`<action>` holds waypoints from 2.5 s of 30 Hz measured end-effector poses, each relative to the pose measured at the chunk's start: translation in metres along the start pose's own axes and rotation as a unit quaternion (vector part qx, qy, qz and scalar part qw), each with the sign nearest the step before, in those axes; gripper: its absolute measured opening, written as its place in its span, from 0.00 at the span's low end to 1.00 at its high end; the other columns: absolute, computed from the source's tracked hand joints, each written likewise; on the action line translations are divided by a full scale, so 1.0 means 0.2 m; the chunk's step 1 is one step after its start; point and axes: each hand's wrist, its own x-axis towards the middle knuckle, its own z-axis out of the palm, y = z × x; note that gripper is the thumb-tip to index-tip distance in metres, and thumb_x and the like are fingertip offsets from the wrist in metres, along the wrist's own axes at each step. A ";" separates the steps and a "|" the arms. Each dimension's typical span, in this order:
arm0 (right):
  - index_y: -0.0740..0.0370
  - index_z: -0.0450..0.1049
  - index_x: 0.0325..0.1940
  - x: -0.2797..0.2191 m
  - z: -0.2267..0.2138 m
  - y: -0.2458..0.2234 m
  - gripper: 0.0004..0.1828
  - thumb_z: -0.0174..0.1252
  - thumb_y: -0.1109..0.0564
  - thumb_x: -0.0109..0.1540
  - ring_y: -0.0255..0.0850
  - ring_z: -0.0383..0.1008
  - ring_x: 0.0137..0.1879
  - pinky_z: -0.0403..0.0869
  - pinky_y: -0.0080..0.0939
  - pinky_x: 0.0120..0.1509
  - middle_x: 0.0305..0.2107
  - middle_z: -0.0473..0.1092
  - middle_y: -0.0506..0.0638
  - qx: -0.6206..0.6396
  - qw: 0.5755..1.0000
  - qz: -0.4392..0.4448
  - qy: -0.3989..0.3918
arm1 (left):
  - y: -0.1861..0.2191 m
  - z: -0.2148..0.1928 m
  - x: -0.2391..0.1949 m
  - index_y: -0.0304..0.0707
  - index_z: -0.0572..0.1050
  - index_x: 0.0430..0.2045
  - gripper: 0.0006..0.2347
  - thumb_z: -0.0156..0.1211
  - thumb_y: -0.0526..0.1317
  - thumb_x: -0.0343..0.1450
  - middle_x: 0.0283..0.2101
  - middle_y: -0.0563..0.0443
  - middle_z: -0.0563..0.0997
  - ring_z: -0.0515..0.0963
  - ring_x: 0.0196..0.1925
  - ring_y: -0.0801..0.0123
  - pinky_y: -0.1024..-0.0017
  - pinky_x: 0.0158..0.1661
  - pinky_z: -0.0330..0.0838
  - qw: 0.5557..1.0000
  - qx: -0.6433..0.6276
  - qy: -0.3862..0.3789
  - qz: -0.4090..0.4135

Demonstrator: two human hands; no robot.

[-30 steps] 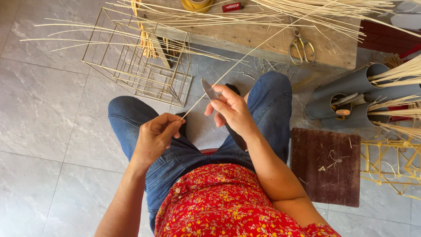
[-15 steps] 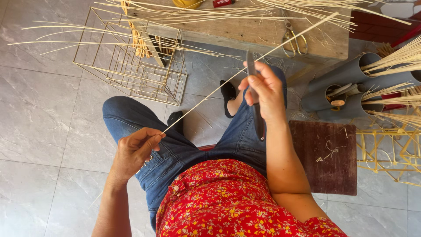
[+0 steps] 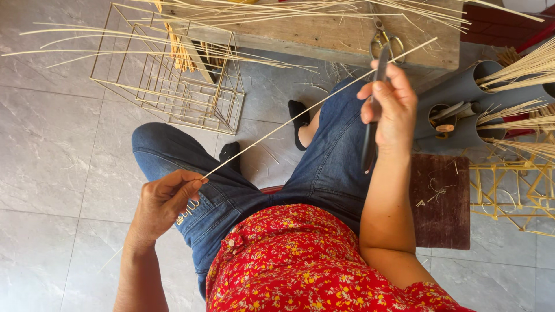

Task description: The person sits on a low stool and uses a knife to scrape and shape thin bamboo sticks. They repeatedly pick up sticks, scrape them along their length, and place them into a wire basket. The process is continuous and repetitive throughout the clip.

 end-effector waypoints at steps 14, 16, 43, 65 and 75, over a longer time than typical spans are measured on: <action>0.60 0.54 0.84 -0.15 0.07 -0.10 0.33 0.54 0.60 0.74 0.35 0.68 0.21 0.68 0.32 0.27 0.30 0.75 0.57 -0.004 0.996 -0.026 -0.087 | 0.16 0.10 0.08 0.33 0.82 0.39 0.07 0.60 0.37 0.74 0.25 0.57 0.80 0.73 0.23 0.86 0.83 0.21 0.65 0.996 -0.062 0.067 0.002; 0.59 0.50 0.84 -0.20 0.19 -0.09 0.36 0.53 0.60 0.72 0.33 0.68 0.22 0.68 0.30 0.29 0.30 0.76 0.57 -0.027 0.984 0.001 -0.175 | 0.19 0.13 0.10 0.34 0.82 0.39 0.07 0.60 0.37 0.74 0.24 0.57 0.80 0.71 0.20 0.86 0.83 0.20 0.63 0.995 -0.073 0.067 -0.003; 0.61 0.54 0.79 -0.27 0.44 0.01 0.29 0.50 0.63 0.73 0.33 0.70 0.26 0.70 0.30 0.32 0.30 0.74 0.54 -0.067 0.966 -0.031 -0.247 | 0.28 0.23 0.11 0.35 0.82 0.38 0.08 0.60 0.40 0.74 0.21 0.57 0.78 0.68 0.17 0.85 0.83 0.18 0.62 0.996 -0.089 0.025 0.015; 0.51 0.50 0.85 -0.09 -0.14 -0.07 0.34 0.48 0.68 0.75 0.37 0.66 0.21 0.67 0.33 0.25 0.25 0.71 0.55 0.009 0.989 -0.082 0.120 | 0.19 0.22 0.13 0.35 0.82 0.38 0.08 0.58 0.39 0.75 0.21 0.57 0.78 0.70 0.18 0.84 0.83 0.20 0.65 0.993 -0.120 -0.005 -0.017; 0.59 0.49 0.82 -0.25 0.38 -0.06 0.39 0.54 0.59 0.68 0.32 0.67 0.21 0.65 0.29 0.23 0.25 0.74 0.52 0.003 0.966 0.120 -0.229 | 0.23 0.26 0.15 0.36 0.82 0.38 0.08 0.58 0.40 0.75 0.21 0.57 0.78 0.70 0.17 0.83 0.83 0.20 0.65 0.992 -0.123 -0.013 -0.023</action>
